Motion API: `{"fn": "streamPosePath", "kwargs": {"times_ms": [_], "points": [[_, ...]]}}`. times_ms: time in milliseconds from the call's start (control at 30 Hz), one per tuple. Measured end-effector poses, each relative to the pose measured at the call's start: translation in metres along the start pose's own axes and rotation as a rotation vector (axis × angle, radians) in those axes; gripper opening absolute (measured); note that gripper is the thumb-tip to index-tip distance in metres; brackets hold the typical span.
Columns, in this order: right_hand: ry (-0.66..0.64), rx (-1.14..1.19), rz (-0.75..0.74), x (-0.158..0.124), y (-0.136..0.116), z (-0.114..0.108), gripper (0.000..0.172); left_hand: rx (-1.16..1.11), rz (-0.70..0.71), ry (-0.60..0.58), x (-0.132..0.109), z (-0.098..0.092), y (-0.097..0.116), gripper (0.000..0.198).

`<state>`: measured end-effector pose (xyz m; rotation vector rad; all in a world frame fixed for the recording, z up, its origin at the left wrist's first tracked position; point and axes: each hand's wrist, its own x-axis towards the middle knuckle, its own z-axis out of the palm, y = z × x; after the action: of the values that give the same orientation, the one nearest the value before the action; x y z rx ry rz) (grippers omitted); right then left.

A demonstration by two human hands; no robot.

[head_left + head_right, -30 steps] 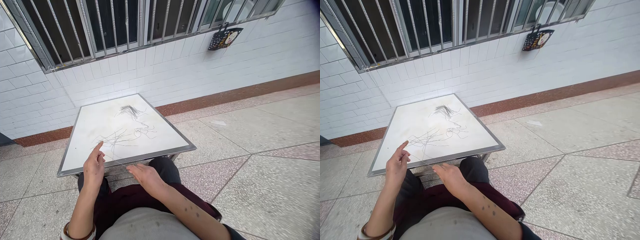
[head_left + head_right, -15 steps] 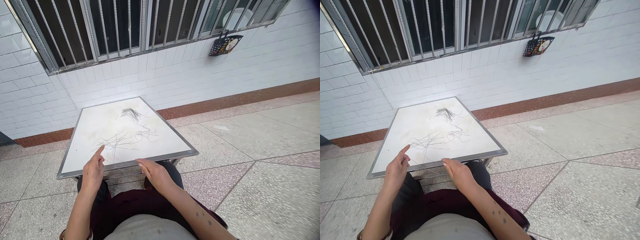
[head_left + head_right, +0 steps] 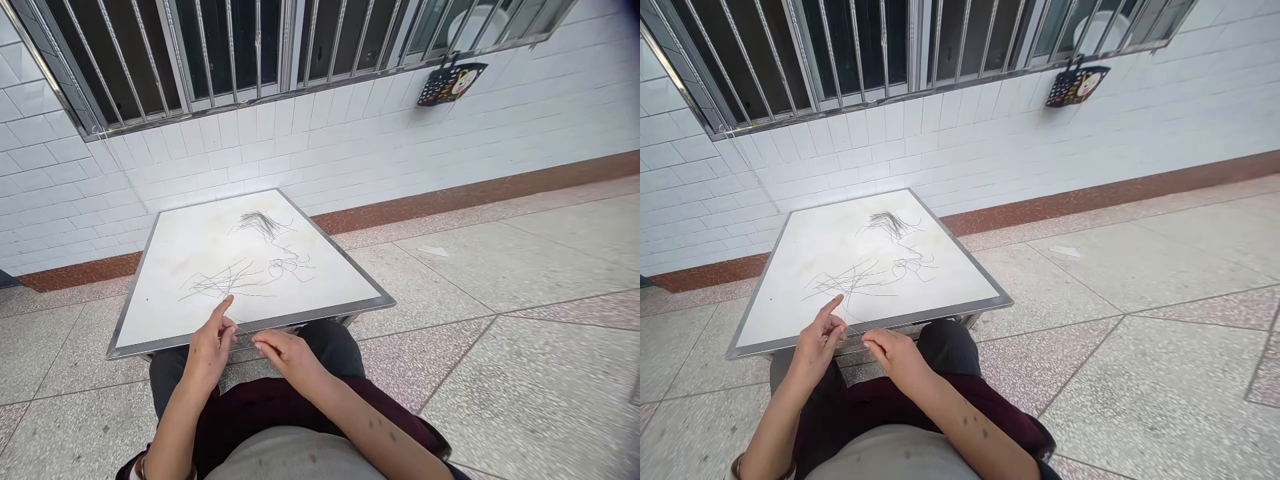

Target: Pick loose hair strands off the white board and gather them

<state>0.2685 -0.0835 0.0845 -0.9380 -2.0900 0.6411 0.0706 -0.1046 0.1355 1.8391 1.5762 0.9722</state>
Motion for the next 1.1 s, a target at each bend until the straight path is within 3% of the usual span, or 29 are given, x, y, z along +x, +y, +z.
{"fn": "streamPosePath", "kwargs": {"times_ms": [200,433,667,767,900,1100], "points": [[0.098,-0.001,0.167,0.005,0.006,-0.014,0.02,-0.097,-0.075,0.113,0.006,-0.007,-0.013,0.053],[0.11,0.001,0.174,0.007,0.01,-0.012,0.019,-0.232,-0.145,0.208,0.013,0.002,-0.018,0.053],[0.246,0.073,0.347,0.024,0.036,-0.026,0.022,-0.205,-0.211,0.285,0.024,-0.005,-0.068,0.055],[0.268,0.074,0.374,0.033,0.043,-0.035,0.024,-0.144,-0.263,0.339,0.024,-0.006,-0.079,0.052],[0.221,-0.017,0.306,0.039,0.046,-0.037,0.023,-0.013,-0.207,0.445,0.023,-0.006,-0.068,0.044],[0.14,-0.113,0.173,0.05,0.042,-0.032,0.019,0.254,0.09,0.562,0.03,-0.012,-0.041,0.043]]}}
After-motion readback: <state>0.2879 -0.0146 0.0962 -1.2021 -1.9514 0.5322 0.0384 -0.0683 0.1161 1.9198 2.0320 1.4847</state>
